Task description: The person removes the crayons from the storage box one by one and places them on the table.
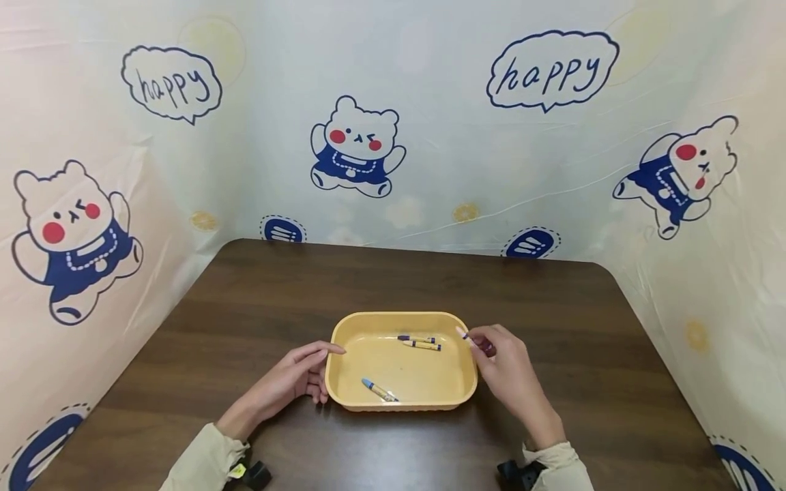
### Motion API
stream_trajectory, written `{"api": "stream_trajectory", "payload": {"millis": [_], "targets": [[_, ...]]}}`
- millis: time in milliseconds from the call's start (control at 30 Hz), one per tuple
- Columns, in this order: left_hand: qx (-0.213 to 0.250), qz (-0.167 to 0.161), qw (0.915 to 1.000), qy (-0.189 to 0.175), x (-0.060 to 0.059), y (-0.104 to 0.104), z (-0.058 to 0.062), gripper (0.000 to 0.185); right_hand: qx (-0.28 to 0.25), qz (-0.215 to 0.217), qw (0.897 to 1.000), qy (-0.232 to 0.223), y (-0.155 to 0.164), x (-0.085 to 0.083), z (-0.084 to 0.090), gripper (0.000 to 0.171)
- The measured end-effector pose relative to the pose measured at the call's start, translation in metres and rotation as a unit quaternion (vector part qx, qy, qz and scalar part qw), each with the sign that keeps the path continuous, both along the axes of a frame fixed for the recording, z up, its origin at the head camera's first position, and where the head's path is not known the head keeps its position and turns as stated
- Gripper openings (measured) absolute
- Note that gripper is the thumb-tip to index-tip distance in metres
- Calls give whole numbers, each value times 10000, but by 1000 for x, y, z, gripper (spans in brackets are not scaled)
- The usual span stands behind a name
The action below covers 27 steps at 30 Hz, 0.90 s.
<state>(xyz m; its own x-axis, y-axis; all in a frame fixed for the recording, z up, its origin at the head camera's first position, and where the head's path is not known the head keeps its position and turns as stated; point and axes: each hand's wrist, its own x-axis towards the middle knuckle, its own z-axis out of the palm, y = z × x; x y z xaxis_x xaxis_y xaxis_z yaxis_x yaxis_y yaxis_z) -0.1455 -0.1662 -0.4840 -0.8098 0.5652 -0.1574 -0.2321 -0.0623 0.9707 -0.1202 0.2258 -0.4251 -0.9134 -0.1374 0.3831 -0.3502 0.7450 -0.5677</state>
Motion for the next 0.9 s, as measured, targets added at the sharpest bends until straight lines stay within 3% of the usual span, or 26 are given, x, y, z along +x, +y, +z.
{"api": "stream_trajectory", "payload": {"millis": [233,467,633,900], "targets": [[62,-76,9999,-24,0,-2,-4,51,-136,-665,9977,-56,32,-4,-18,16],[222,-112,9997,28,-1,-4,-1,51,-219,-1201,9889,-842,56,-8,-31,18],[245,-138,9996,50,-2,-3,0,52,-144,-1271,9834,-1285,64,-8,-38,18],[183,-111,9998,5,0,-2,0,52,-56,-1089,9844,-1380,62,-9,-46,16]]}}
